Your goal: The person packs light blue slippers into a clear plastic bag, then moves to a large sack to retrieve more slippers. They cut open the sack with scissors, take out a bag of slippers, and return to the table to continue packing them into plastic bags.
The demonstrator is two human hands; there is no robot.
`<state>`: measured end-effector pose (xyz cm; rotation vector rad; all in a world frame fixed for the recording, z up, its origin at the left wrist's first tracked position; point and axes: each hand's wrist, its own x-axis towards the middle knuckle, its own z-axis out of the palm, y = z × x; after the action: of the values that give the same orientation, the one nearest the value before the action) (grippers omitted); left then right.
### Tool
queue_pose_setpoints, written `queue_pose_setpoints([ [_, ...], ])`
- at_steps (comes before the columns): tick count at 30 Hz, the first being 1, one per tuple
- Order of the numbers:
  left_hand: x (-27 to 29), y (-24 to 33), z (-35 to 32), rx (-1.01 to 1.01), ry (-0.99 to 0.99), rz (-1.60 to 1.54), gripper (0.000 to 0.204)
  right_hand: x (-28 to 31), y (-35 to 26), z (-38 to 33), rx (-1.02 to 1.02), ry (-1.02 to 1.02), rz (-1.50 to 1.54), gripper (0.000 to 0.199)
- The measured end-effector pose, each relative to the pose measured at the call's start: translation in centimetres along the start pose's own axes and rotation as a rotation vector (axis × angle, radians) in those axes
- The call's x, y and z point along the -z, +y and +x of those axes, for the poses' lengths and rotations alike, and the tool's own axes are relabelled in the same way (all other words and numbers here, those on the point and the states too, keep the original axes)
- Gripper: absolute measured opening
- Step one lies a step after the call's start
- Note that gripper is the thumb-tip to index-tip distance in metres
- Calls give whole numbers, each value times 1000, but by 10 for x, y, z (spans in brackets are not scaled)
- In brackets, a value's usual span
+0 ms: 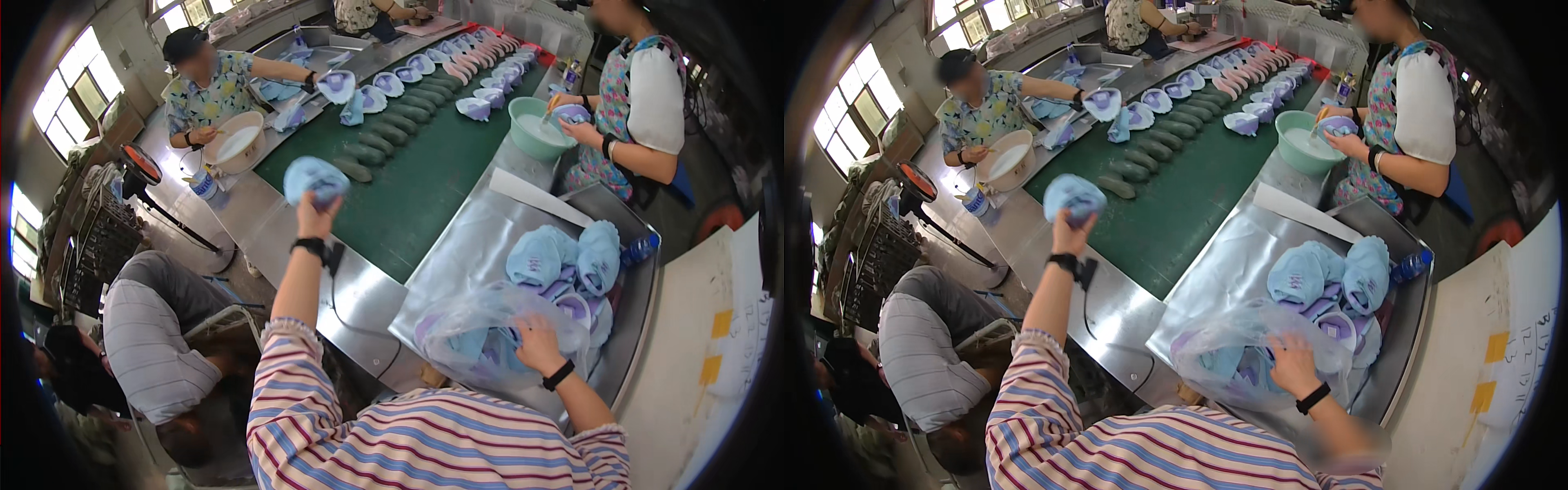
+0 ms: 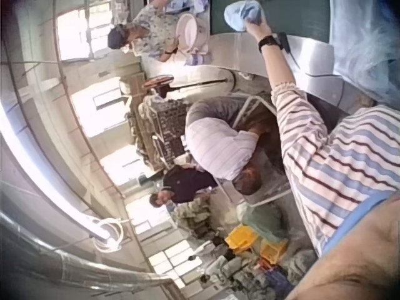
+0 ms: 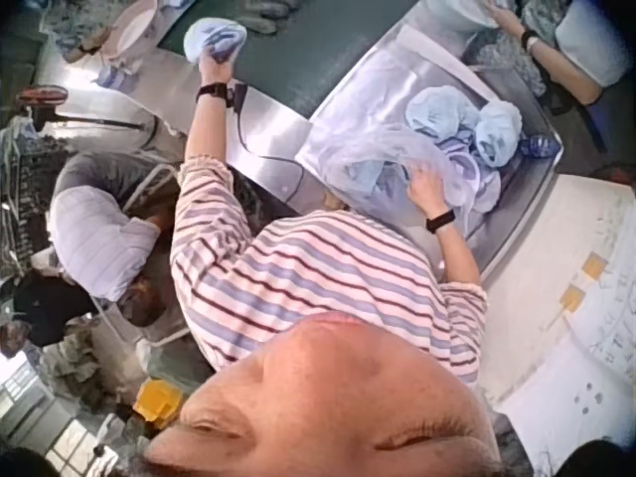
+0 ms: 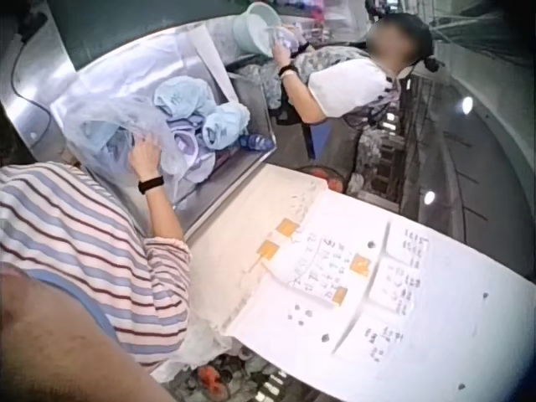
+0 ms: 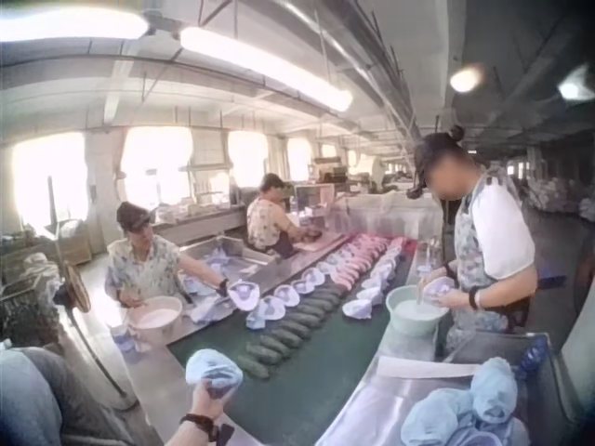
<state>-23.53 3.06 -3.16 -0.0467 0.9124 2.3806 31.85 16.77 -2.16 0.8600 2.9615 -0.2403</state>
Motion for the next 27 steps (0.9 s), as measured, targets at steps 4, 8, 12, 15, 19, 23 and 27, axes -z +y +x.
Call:
queue_pose_setpoints([
  [4, -41, 54, 28, 77, 284, 320, 78, 15, -22, -7, 32, -168, -129, 70],
  [8, -73, -23, -16, 302, -211, 550, 59, 3, -22, -5, -61, -299, -26, 61],
  [12, -119, -112, -159, 803, -1098, 605, 41, 10, 22, -2, -56, -116, 222, 57],
  [15, -114, -148, -250, 572, -1812, 1279, 51, 63, 34, -1, 116, -66, 556, 62],
  [19, -90, -183, -239, -414, -1459, 2022, 65, 94, 50, -38, -26, -150, 1098, 62],
  [23, -116, -179, -251, 466, -1375, 1185, 88, 59, 66, -64, -95, 56, 1808, 74],
  [27, -129, -184, -281, 867, -1211, 598, 86, 44, 59, -38, -130, 220, 1964, 69],
])
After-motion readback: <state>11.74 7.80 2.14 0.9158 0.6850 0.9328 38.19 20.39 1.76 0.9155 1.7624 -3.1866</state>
